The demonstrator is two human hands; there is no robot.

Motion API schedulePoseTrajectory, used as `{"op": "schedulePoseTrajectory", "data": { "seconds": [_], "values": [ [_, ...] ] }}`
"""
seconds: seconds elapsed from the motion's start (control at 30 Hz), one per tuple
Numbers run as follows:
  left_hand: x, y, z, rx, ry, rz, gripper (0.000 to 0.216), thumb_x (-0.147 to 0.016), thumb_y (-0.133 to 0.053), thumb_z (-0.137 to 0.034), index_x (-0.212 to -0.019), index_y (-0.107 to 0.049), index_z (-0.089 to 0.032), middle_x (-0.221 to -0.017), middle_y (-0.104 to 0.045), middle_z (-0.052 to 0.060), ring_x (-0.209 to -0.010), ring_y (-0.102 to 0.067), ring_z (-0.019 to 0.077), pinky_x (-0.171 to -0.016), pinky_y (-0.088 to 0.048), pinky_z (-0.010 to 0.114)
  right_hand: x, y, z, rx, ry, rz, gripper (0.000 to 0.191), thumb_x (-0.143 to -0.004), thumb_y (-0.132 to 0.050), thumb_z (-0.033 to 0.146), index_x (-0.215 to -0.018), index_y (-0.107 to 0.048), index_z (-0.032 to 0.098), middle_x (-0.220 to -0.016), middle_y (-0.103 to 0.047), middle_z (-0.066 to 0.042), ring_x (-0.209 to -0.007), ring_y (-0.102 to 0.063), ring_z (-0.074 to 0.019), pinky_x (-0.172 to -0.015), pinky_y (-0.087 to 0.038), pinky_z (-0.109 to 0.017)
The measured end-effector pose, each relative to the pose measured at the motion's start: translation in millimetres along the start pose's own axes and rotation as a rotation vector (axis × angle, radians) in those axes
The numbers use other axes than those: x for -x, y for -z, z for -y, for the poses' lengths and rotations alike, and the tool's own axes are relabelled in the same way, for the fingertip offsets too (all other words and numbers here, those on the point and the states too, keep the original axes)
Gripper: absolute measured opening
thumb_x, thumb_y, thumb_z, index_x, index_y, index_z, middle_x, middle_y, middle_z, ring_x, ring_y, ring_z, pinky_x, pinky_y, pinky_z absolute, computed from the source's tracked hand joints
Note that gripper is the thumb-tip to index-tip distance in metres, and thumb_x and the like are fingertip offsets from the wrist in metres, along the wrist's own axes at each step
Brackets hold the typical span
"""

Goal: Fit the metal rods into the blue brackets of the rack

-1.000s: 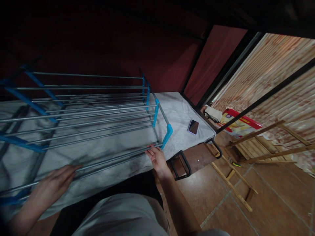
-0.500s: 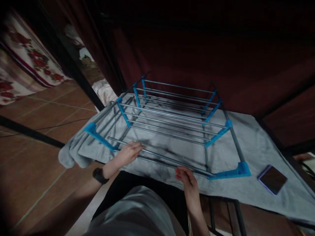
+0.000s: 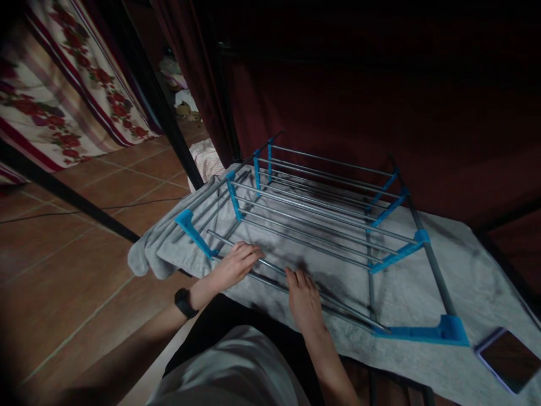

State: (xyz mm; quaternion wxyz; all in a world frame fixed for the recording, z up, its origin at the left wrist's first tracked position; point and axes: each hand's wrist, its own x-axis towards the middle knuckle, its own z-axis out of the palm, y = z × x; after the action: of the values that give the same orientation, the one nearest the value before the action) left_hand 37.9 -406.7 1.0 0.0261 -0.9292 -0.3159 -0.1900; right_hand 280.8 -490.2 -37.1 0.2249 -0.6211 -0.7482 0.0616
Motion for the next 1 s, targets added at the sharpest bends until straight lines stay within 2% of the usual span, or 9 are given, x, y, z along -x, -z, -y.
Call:
{"op": "schedulePoseTrajectory", "data": {
  "seconds": [0.07,0.17,0.23,0.3,0.4,0.47,0.67,0.83,1.0],
  "values": [
    [14,-1,-1,-0.008,0.073,-0.146,0.023,-0.097,-0.045,-0.014,-0.119,-0.054,-0.019,-0.117,-0.062,0.010,-0.111,-0.056,0.0225,-0.100,-0.038,0.043,-1,2,-2,0.075,0.017,0.035,0.040,-0.099,-0.038,0.016,-0.133,-0.056,0.026,-0.109,-0.069,-0.009,-0.099,-0.064,-0.0250,-0.086,-0.047,-0.038],
    [46,-9,10,-0.002,0.408,-0.447,0.006,-0.096,-0.054,-0.025,-0.098,-0.055,-0.019,-0.096,-0.061,0.007,-0.095,-0.057,0.0224,-0.086,-0.043,0.041,-3,7,-2,0.158,0.024,0.076,0.040,-0.099,-0.037,0.014,-0.135,-0.053,0.024,-0.113,-0.068,-0.008,-0.102,-0.064,-0.0224,-0.089,-0.048,-0.036],
    [66,-15,27,0.056,0.699,-0.653,0.015,-0.093,-0.059,-0.034,-0.091,-0.053,-0.020,-0.088,-0.057,0.005,-0.087,-0.055,0.0222,-0.078,-0.045,0.039,-4,8,-2,0.194,0.026,0.099,0.041,-0.099,-0.036,0.013,-0.135,-0.052,0.023,-0.114,-0.068,-0.008,-0.103,-0.064,-0.0212,-0.091,-0.048,-0.034],
    [82,-21,47,0.152,0.892,-0.780,0.029,-0.086,-0.066,-0.043,-0.098,-0.053,-0.020,-0.096,-0.056,0.006,-0.092,-0.056,0.0237,-0.075,-0.048,0.038,-5,7,-1,0.223,0.027,0.120,0.041,-0.100,-0.035,0.013,-0.136,-0.052,0.023,-0.115,-0.068,-0.008,-0.105,-0.064,-0.0208,-0.091,-0.048,-0.033],
    [90,-26,74,0.344,0.959,-0.774,0.058,-0.077,-0.072,-0.044,-0.124,-0.049,-0.020,-0.121,-0.054,0.012,-0.110,-0.055,0.0277,-0.081,-0.051,0.040,-5,5,-1,0.251,0.025,0.153,0.041,-0.100,-0.034,0.013,-0.135,-0.053,0.024,-0.117,-0.067,-0.008,-0.105,-0.064,-0.0208,-0.090,-0.048,-0.033],
    [88,-29,86,0.501,0.960,-0.722,0.060,-0.077,-0.069,-0.040,-0.129,-0.049,-0.020,-0.128,-0.055,0.013,-0.115,-0.056,0.0282,-0.087,-0.052,0.041,-4,4,-1,0.259,0.023,0.174,0.041,-0.100,-0.034,0.013,-0.134,-0.054,0.024,-0.117,-0.067,-0.007,-0.105,-0.065,-0.0206,-0.089,-0.048,-0.033],
    [80,-31,97,0.820,0.957,-0.623,0.046,-0.069,-0.066,-0.032,-0.113,-0.063,-0.016,-0.105,-0.068,0.009,-0.097,-0.064,0.0242,-0.087,-0.052,0.039,-1,2,-1,0.238,0.024,0.199,0.041,-0.099,-0.036,0.011,-0.133,-0.055,0.025,-0.117,-0.068,-0.006,-0.107,-0.064,-0.0202,-0.090,-0.047,-0.032],
    [80,-29,99,0.838,0.993,-0.633,0.043,-0.066,-0.068,-0.034,-0.104,-0.065,-0.015,-0.084,-0.067,0.005,-0.077,-0.063,0.0202,-0.074,-0.053,0.035,1,1,-2,0.220,0.026,0.200,0.038,-0.100,-0.037,0.013,-0.131,-0.056,0.025,-0.112,-0.069,-0.006,-0.102,-0.066,-0.0199,-0.088,-0.047,-0.032],
    [78,-27,99,0.841,1.009,-0.620,0.039,-0.065,-0.067,-0.033,-0.100,-0.066,-0.015,-0.087,-0.068,0.007,-0.079,-0.063,0.0214,-0.073,-0.052,0.035,2,1,-5,0.221,0.058,0.181,0.034,-0.100,-0.039,0.018,-0.130,-0.056,0.024,-0.113,-0.069,-0.007,-0.101,-0.066,-0.0199,-0.086,-0.049,-0.032]
  ]
}}
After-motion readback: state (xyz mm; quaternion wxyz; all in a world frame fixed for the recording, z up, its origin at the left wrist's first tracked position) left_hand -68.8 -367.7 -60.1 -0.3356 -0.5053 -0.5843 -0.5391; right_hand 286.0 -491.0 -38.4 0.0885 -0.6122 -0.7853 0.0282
